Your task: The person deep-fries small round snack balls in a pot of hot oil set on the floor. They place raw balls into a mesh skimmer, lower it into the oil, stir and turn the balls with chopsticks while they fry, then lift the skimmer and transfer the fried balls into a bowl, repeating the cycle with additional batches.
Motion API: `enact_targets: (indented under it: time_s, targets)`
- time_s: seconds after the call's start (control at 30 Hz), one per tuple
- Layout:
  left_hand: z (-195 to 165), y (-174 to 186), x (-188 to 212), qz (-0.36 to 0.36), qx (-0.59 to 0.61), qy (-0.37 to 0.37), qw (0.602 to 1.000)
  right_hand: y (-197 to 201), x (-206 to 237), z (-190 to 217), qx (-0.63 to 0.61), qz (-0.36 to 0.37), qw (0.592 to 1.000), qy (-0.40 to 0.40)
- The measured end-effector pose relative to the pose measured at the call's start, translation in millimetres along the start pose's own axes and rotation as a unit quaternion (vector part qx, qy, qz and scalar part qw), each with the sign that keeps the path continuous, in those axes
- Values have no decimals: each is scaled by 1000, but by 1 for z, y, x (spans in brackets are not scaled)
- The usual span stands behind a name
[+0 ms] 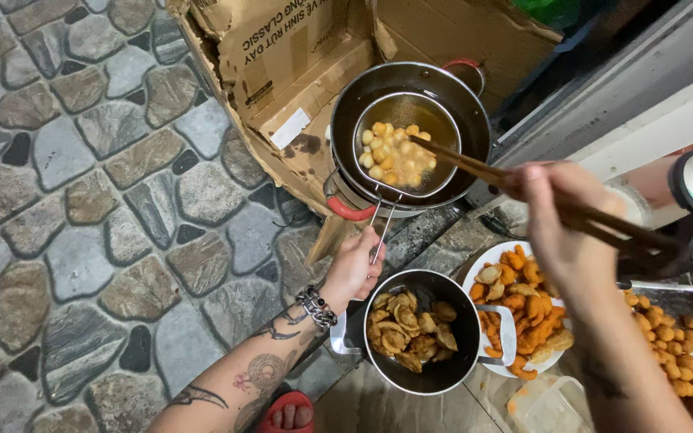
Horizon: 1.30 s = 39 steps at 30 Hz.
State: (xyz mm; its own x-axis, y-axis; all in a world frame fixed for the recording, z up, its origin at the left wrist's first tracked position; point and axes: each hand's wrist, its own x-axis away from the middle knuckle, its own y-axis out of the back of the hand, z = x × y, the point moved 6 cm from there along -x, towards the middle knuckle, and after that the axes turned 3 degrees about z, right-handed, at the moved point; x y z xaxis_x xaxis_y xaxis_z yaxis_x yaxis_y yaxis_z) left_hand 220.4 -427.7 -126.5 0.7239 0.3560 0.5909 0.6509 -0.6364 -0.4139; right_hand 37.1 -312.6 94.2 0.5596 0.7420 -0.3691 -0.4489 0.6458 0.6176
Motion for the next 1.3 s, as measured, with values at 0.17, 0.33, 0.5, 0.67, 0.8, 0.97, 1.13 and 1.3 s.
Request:
enact_targets:
  time_s: [0.17, 0.33, 0.5, 0.67, 0.8, 0.97, 1.13, 1.3]
  targets:
    - [0, 0, 0, 9, -21, 3, 1000, 18, 4, 2, -76, -3, 997, 1]
    - [1, -1, -1, 7, -14, 7, 1000, 6, 7, 0, 23, 24, 999, 24]
    - [-1, 3, 1, 15, 12, -1, 1000, 20, 12, 3, 53, -8, 996, 71]
    - [0, 1, 3, 28, 37, 22, 999, 27, 14, -2, -50, 11, 999, 12]
    - [-2, -2, 2, 78, 74, 5, 994, 20, 14, -4, -98, 38, 994, -23]
    - [-5, -8, -1, 157, 185, 39, 969, 16, 14, -2, -97, 20, 995, -23]
    - [-4, -15, -6, 168, 147, 42, 974, 21, 12, 7, -72, 8, 997, -8]
    - [-7, -13, -8, 176, 158, 53, 970, 14, 7, 23, 9, 59, 996, 63]
